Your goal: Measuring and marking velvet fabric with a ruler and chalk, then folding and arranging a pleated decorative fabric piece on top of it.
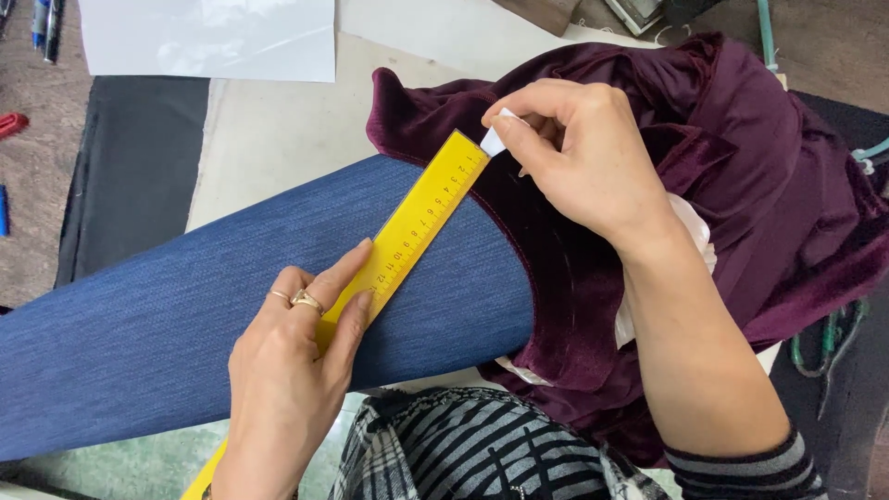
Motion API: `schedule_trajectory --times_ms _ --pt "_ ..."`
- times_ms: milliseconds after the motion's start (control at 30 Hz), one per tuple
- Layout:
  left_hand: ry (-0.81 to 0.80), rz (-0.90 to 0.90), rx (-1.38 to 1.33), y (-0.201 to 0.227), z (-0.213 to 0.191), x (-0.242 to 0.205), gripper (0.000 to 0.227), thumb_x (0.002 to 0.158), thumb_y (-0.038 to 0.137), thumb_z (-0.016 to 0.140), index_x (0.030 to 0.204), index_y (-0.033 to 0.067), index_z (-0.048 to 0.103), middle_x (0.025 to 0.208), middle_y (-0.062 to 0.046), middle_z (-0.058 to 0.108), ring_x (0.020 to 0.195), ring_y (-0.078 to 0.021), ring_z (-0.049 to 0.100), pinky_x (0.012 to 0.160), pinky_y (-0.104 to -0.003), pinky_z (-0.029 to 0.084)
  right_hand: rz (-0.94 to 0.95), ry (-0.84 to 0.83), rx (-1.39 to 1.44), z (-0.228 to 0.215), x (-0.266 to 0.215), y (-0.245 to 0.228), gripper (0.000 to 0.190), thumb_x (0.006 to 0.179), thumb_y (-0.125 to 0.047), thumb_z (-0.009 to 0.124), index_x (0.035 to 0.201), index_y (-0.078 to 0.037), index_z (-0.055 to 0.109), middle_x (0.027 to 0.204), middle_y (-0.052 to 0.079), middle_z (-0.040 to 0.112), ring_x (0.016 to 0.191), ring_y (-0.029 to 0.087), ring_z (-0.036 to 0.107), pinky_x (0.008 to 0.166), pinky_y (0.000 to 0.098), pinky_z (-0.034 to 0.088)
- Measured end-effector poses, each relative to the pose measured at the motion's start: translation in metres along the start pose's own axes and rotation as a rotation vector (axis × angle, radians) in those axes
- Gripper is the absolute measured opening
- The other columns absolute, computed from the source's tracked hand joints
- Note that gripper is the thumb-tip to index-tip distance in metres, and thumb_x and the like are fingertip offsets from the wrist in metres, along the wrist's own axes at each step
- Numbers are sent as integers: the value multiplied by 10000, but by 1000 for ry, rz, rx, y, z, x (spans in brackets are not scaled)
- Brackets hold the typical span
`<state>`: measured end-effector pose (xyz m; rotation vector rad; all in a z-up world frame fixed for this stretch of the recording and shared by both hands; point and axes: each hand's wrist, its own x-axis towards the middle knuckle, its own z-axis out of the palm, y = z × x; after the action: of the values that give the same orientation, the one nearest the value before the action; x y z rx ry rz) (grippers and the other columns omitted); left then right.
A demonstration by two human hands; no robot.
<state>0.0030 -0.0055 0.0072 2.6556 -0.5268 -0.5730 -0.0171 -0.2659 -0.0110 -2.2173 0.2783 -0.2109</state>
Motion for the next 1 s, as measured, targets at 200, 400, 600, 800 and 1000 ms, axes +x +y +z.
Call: schedule_trajectory --times_ms 200,400,600,800,1000 --pt "-45 -62 27 2 -1 2 465 905 371 541 1368 398 560 846 26 477 619 -214 522 534 -409 459 -47 -9 -27 2 4 3 159 966 -128 603 883 -57 719 763 1 655 569 83 487 538 260 377" --pt "-54 -66 27 4 -2 1 468 910 361 537 1377 398 551 839 25 458 609 -208 503 520 -408 455 -73 -23 -84 2 7 5 154 922 -108 593 872 -58 731 767 5 681 578 97 493 526 276 364" --pt "133 181 -47 -27 -5 14 440 874 240 653 1307 308 615 808 -7 508 672 -201 552 656 -343 459 -20 -88 -143 -18 -1 0 145 875 -97 597 858 -86 742 730 12 699 607 103 574 565 277 409" --pt "348 307 390 -54 -56 95 603 888 427 772 1430 191 651 959 -135 560 772 -335 618 572 -467 495 207 56 94 -39 -28 -4 107 951 -88 628 941 -33 719 746 49 679 613 94 604 585 195 489" --pt "-19 290 374 -43 -36 200 612 868 314 653 1451 240 483 1120 -146 582 905 -354 617 654 -495 509 308 198 243 -35 -62 27 83 931 -86 634 879 -37 676 742 39 653 697 81 591 707 193 467"
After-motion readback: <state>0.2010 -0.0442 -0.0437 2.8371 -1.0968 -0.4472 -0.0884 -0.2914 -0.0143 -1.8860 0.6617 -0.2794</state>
